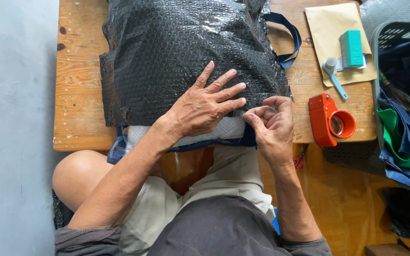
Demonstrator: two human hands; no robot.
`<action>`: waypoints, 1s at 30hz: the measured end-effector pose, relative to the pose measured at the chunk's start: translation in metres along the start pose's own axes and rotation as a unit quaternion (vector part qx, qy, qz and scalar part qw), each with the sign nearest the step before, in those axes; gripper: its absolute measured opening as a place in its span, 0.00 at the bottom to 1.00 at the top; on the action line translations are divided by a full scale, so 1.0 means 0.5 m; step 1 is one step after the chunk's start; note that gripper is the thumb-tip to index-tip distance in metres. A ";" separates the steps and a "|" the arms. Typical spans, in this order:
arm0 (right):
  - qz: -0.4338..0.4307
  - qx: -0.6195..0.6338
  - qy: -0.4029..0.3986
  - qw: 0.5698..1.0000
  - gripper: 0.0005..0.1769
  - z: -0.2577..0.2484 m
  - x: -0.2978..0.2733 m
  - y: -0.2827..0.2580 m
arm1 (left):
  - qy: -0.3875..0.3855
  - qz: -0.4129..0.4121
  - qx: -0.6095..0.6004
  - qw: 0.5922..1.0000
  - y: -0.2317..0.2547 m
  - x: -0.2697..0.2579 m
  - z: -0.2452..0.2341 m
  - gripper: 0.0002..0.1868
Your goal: Wrapping a pillow in bubble wrap and placing it into a blue fabric bag for shipping.
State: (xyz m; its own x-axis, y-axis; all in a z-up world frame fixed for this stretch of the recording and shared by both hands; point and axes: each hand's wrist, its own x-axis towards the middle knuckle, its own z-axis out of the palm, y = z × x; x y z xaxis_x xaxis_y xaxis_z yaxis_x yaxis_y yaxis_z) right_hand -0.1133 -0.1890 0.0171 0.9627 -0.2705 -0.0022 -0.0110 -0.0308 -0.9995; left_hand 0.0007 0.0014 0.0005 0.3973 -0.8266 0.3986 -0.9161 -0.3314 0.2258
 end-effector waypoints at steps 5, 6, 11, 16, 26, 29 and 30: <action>0.001 -0.020 0.009 1.000 0.22 0.006 0.005 0.007 | 0.001 0.004 0.010 1.000 0.001 -0.001 0.000 0.19; 0.000 -0.020 0.009 1.000 0.22 0.006 0.007 0.010 | 0.001 0.004 0.010 1.000 0.001 0.000 0.000 0.19; -0.011 -0.043 0.018 0.999 0.22 0.011 0.006 0.015 | 0.006 0.003 0.009 1.000 0.001 -0.001 0.000 0.17; -0.016 -0.056 0.021 0.998 0.22 0.013 0.007 0.017 | 0.008 0.002 0.001 1.000 0.002 0.001 -0.002 0.16; -0.116 -0.214 0.062 0.968 0.22 0.020 0.005 0.036 | 0.087 0.000 0.063 0.994 -0.019 -0.005 0.074 0.26; -0.153 -0.259 0.096 0.949 0.25 0.033 -0.001 0.046 | 0.086 0.001 0.068 0.994 -0.014 -0.004 0.065 0.26; -0.153 -0.258 0.098 0.949 0.25 0.038 -0.003 0.049 | 0.086 0.002 0.067 0.994 -0.014 -0.003 0.063 0.26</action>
State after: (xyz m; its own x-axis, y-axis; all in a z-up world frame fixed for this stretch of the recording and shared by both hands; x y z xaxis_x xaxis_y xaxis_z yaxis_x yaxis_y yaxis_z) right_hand -0.1101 -0.1711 -0.0082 0.8744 -0.3444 0.3418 0.0814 -0.5904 -0.8030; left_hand 0.0046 -0.0093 -0.0299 0.3862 -0.7425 0.5474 -0.9122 -0.3954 0.1072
